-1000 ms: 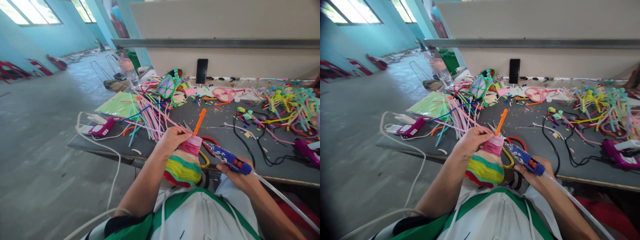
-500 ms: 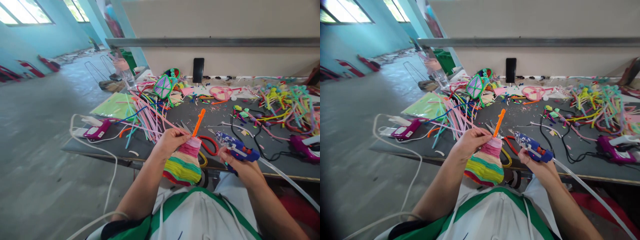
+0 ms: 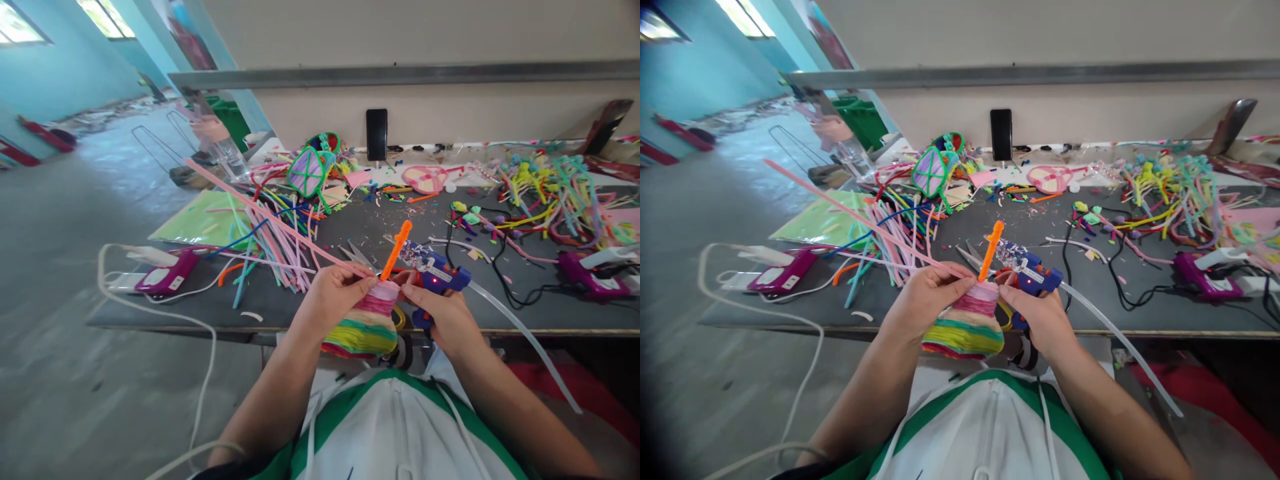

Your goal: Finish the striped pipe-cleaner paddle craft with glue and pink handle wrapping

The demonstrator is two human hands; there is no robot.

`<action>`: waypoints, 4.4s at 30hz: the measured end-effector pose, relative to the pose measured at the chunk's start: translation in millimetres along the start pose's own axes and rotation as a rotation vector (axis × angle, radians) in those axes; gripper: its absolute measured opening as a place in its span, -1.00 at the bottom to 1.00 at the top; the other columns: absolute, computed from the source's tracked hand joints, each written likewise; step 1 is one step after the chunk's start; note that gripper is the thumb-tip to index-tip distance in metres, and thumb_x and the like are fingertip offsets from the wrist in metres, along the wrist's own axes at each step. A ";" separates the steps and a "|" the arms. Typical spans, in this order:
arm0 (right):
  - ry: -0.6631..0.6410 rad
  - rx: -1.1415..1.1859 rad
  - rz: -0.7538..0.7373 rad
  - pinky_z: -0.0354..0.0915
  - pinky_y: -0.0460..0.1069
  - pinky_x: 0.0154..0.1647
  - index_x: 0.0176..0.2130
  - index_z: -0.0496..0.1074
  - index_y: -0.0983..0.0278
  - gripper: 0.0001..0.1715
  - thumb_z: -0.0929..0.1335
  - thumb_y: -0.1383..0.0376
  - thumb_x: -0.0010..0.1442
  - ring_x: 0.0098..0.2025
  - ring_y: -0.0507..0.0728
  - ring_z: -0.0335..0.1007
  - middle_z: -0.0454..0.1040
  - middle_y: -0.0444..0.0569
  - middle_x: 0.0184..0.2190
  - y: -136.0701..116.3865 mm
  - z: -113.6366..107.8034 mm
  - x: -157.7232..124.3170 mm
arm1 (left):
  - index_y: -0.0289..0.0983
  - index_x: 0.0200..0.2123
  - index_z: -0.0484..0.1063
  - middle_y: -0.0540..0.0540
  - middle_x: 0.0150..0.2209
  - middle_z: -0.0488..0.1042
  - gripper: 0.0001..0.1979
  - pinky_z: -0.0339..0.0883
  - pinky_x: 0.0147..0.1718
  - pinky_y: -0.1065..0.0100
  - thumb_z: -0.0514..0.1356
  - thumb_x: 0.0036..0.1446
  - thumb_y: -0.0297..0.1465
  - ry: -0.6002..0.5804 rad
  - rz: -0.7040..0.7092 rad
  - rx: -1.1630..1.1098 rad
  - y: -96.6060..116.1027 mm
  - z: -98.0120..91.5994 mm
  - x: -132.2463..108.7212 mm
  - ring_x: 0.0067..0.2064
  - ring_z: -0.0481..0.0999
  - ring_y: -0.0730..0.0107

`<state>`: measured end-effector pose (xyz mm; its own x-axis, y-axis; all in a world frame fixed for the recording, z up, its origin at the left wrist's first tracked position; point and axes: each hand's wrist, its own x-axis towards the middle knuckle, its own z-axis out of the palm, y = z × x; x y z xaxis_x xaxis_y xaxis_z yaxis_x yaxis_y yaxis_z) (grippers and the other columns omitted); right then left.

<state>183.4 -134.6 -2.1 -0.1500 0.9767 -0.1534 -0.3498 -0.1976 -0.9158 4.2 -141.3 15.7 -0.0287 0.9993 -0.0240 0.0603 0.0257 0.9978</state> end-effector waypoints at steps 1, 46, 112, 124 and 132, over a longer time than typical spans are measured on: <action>-0.010 0.002 0.004 0.38 0.02 -0.14 -0.43 0.47 0.26 -0.77 0.51 0.24 -0.12 -0.27 0.10 0.46 0.53 -0.08 -0.31 0.7 0.4 -0.3 | -0.32 -0.40 0.54 -0.03 -0.45 0.52 -0.81 0.30 -0.41 0.47 0.33 -0.05 -0.30 -0.006 0.007 0.016 -0.7 -0.2 0.0 -0.42 0.44 0.47; 0.037 -0.184 -0.054 0.31 -0.03 -0.30 -0.46 0.40 0.25 -0.89 0.42 0.34 -0.09 -0.40 0.06 0.34 0.41 -0.15 -0.48 13.8 1.6 5.7 | -0.35 -0.37 0.52 -0.04 -0.43 0.52 -0.85 0.29 -0.46 0.52 0.23 0.03 -0.37 -0.038 0.068 0.205 -2.5 4.7 -5.8 -0.42 0.45 0.48; 0.046 -0.239 -0.025 0.30 0.00 -0.31 -0.48 0.41 0.24 -0.84 0.46 0.27 -0.09 -0.42 0.07 0.34 0.42 -0.15 -0.50 13.4 1.2 6.6 | -0.34 -0.39 0.51 -0.04 -0.47 0.51 -0.86 0.32 -0.45 0.47 0.24 -0.04 -0.38 0.004 0.013 0.128 -12.4 9.0 -2.3 -0.44 0.46 0.45; 0.059 -0.280 -0.019 0.29 -0.01 -0.30 -0.47 0.40 0.26 -0.85 0.44 0.27 -0.09 -0.42 0.07 0.34 0.43 -0.14 -0.49 12.9 2.0 6.9 | -0.35 -0.37 0.49 -0.03 -0.46 0.51 -0.86 0.30 -0.44 0.49 0.24 -0.02 -0.40 -0.014 0.014 0.117 -15.3 8.7 -1.4 -0.43 0.44 0.48; 0.060 -0.295 -0.011 0.29 -0.01 -0.30 -0.46 0.41 0.25 -0.87 0.43 0.28 -0.09 -0.42 0.07 0.35 0.43 -0.16 -0.49 16.2 0.0 8.2 | -0.34 -0.37 0.50 -0.04 -0.45 0.52 -0.85 0.32 -0.43 0.47 0.24 -0.01 -0.37 -0.012 0.028 0.127 -16.3 9.0 -1.6 -0.42 0.46 0.44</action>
<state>176.5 -129.7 -18.1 -0.0899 0.9836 -0.1561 -0.0662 -0.1623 -0.9845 12.2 -143.0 -1.1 -0.0130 0.9999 0.0021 0.1867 0.0004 0.9824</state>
